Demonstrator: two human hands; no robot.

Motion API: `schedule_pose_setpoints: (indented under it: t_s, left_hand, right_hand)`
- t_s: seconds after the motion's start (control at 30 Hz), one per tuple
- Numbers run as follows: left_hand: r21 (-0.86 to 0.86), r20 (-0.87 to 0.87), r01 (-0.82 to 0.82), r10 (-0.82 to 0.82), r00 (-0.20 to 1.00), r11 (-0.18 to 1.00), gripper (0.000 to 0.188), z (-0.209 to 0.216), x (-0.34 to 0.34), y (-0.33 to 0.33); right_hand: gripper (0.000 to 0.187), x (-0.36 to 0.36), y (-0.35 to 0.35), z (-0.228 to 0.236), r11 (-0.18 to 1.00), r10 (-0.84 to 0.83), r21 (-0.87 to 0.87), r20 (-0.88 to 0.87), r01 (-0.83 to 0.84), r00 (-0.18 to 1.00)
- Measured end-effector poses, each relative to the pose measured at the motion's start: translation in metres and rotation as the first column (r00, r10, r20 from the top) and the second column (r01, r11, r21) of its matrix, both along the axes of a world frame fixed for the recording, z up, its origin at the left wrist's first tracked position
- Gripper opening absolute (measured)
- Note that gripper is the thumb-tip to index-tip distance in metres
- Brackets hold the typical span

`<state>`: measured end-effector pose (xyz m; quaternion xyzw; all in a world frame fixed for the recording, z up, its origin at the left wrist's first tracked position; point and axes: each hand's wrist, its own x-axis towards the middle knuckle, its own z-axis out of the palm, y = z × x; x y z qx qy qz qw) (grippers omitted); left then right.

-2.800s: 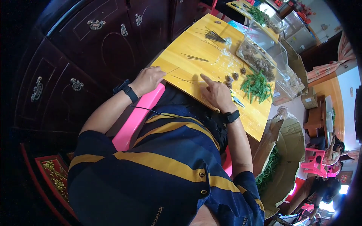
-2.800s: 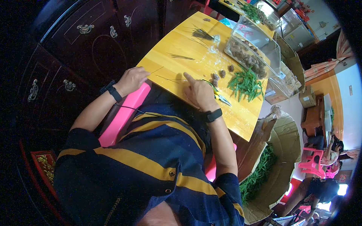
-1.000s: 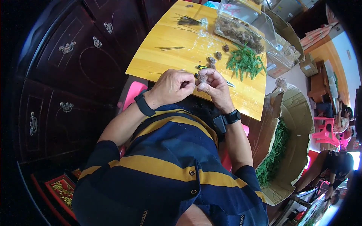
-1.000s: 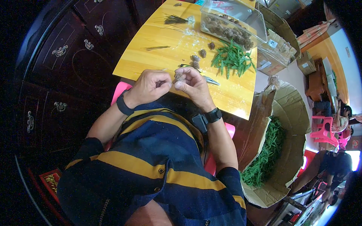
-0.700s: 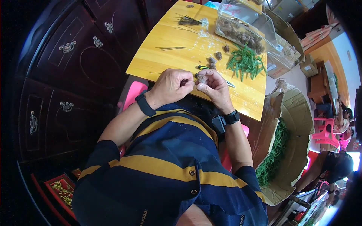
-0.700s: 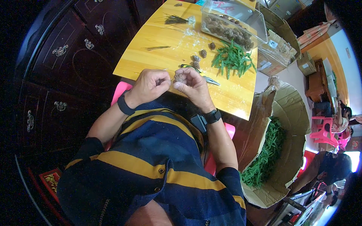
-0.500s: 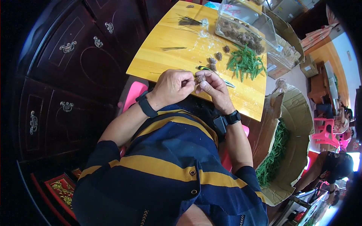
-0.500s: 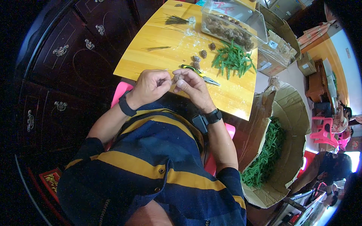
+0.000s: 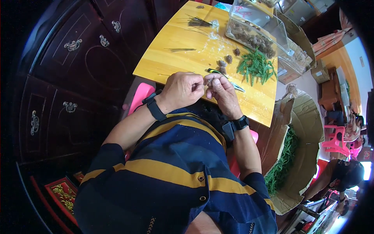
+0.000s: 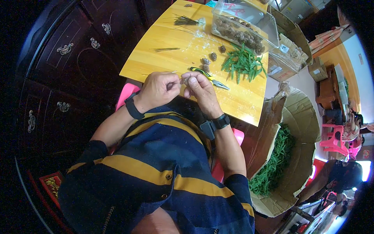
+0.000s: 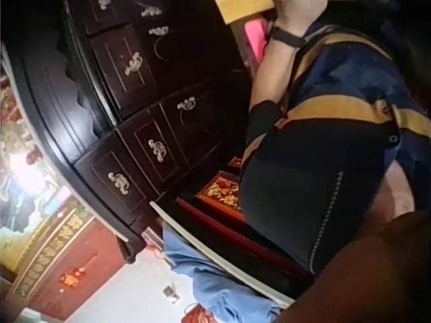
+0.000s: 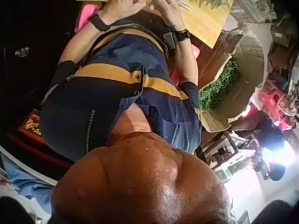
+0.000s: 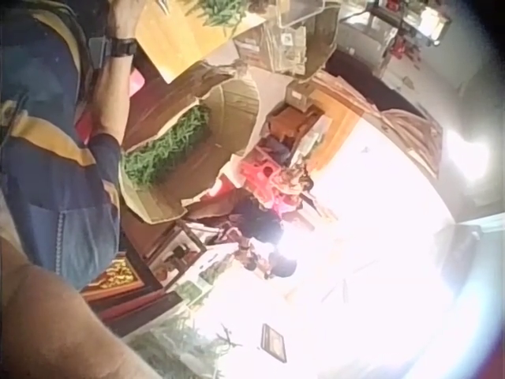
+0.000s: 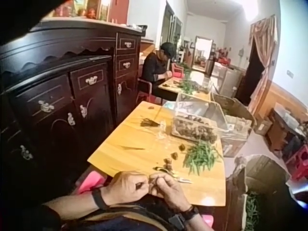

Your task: The person trims a green branch with pliers, picks up a pinecone, and inserts a wire into it. They then use pliers to cut the wire and repeat the process of wiring another pinecone by hand.

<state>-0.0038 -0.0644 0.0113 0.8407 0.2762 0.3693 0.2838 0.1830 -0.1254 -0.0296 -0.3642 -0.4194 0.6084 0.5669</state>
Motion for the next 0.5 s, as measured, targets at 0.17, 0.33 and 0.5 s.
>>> schedule_pose_setpoints:
  t_s: [0.17, 0.33, 0.5]
  left_hand:
    - [0.013, -0.001, -0.016, 0.016, 1.000, 1.000, 0.007, 0.0003, -0.0005, 0.0017]
    - [0.016, 0.010, -0.012, 0.012, 1.000, 1.000, 0.007, 0.0023, -0.0023, 0.0058]
    - [-0.011, 0.058, 0.035, -0.034, 0.998, 0.999, 0.007, 0.0050, -0.0030, 0.0067]
  right_hand:
    - [0.031, 0.0022, 0.0020, -0.0017, 1.000, 0.003, 0.022, -0.015, -0.002, 1.000]
    - [0.032, 0.0057, 0.0024, -0.0040, 1.000, 0.030, 0.003, -0.058, -0.030, 0.998]
    - [0.033, 0.0100, 0.0033, -0.0028, 0.997, 0.078, -0.005, -0.102, -0.079, 0.992]
